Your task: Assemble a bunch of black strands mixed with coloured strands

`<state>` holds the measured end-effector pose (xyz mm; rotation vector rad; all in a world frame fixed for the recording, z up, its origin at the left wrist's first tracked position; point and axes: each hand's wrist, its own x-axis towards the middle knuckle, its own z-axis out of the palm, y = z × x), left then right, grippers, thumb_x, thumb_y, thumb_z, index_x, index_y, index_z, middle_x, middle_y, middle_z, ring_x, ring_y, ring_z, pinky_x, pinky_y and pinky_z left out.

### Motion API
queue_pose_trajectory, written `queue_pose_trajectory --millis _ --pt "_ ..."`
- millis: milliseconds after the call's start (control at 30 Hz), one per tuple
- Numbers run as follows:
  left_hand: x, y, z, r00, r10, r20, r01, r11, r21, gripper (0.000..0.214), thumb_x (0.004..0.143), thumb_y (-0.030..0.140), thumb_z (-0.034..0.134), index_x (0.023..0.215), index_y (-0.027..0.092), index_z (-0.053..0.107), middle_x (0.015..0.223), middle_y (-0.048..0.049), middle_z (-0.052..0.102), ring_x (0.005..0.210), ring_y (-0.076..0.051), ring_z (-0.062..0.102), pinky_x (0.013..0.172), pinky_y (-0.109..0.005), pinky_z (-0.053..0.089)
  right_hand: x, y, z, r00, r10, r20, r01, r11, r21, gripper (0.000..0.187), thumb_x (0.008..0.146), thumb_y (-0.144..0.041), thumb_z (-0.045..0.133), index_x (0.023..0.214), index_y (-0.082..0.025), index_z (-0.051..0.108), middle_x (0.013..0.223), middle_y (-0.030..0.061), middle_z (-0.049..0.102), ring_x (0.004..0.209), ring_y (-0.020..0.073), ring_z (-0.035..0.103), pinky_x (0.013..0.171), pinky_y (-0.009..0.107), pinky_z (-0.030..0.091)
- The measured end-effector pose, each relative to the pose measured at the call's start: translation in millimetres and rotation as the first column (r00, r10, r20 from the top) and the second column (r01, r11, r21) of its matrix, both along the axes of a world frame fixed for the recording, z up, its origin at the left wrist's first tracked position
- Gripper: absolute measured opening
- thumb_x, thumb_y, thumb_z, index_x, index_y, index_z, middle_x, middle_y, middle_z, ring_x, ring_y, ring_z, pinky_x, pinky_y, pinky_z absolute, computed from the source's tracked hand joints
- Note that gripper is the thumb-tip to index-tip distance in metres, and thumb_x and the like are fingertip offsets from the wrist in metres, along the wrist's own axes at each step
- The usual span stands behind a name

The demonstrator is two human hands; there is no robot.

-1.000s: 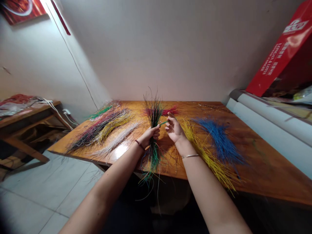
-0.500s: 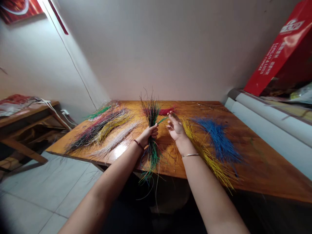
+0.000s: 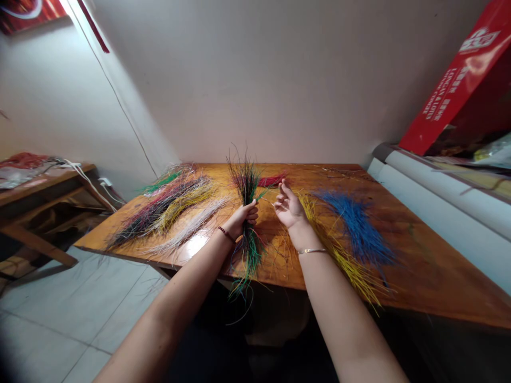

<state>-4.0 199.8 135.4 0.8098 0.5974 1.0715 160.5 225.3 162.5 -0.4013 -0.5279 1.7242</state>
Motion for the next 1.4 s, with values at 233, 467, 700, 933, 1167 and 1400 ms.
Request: queue_pose_trajectory --millis 233,467,700,933,1167,1400 --pt "1.2 -1.7 2.6 0.999 0.023 -0.022 -0.023 1.000 0.003 0.044 0.068 0.038 0.072 0.062 0.017 0.034 0.052 0.0100 0.020 0.038 -0.001 0.019 0.034 -0.014 0.016 1.0 0.9 -0.7 0.998 -0.005 0.057 0.004 1.000 0.014 0.019 0.066 -0.020 0.071 0.082 -0.028 0.064 0.091 -0.0092 0.066 0.048 -0.0007 0.044 0.039 0.010 0.033" --pt "1.9 -1.9 1.2 0.998 0.051 -0.043 -0.049 0.998 0.039 0.044 0.067 0.042 0.072 0.062 0.017 0.036 0.051 0.0098 0.021 0.038 -0.001 0.019 0.034 -0.015 0.016 -14.8 -5.8 -5.2 0.900 0.013 0.437 -0.035 0.998 0.043 0.031 0.057 -0.022 0.077 0.085 -0.025 0.064 0.069 -0.0074 0.058 0.055 0.0031 0.049 0.043 0.012 0.032" --pt "1.7 -1.6 0.0 0.995 0.048 -0.087 -0.043 0.997 0.066 0.042 0.068 0.041 0.072 0.064 0.017 0.038 0.052 0.0099 0.020 0.039 -0.001 0.018 0.035 -0.014 0.015 -27.0 -2.1 -15.7 0.741 -0.218 0.635 0.066 0.965 0.254 0.040 0.055 -0.041 0.076 0.089 -0.021 0.068 0.068 -0.0027 0.059 0.053 0.0058 0.045 0.043 0.018 0.026" --pt "2.4 -1.7 0.5 0.996 0.032 -0.081 -0.028 0.998 0.057 0.043 0.069 0.042 0.070 0.063 0.018 0.035 0.052 0.0099 0.019 0.038 -0.001 0.017 0.035 -0.015 0.014 -26.3 3.4 -18.5 0.744 -0.301 0.596 0.228 0.954 0.197 0.042 0.049 -0.047 0.079 0.076 -0.019 0.066 0.058 -0.0048 0.052 0.050 0.0055 0.043 0.041 0.017 0.028" --pt "1.9 -2.8 1.9 0.996 0.035 -0.083 -0.032 0.999 0.028 0.044 0.068 0.042 0.072 0.062 0.018 0.035 0.051 0.0095 0.022 0.038 -0.002 0.020 0.034 -0.016 0.015 -26.7 6.2 -20.9 0.706 -0.403 0.583 0.311 0.915 0.257 0.036 0.051 -0.048 0.077 0.066 -0.017 0.063 0.054 -0.0039 0.054 0.046 0.0056 0.042 0.039 0.019 0.027" --pt "2.4 -7.1 5.6 0.994 0.032 -0.100 -0.028 0.999 0.035 0.041 0.067 0.042 0.072 0.065 0.017 0.039 0.050 0.0095 0.024 0.038 -0.002 0.021 0.035 -0.016 0.017 -26.5 3.4 -17.3 0.722 -0.349 0.598 0.296 0.936 0.189 0.027 0.058 -0.040 0.072 0.070 -0.017 0.063 0.058 -0.0034 0.056 0.047 0.0055 0.046 0.038 0.016 0.028"
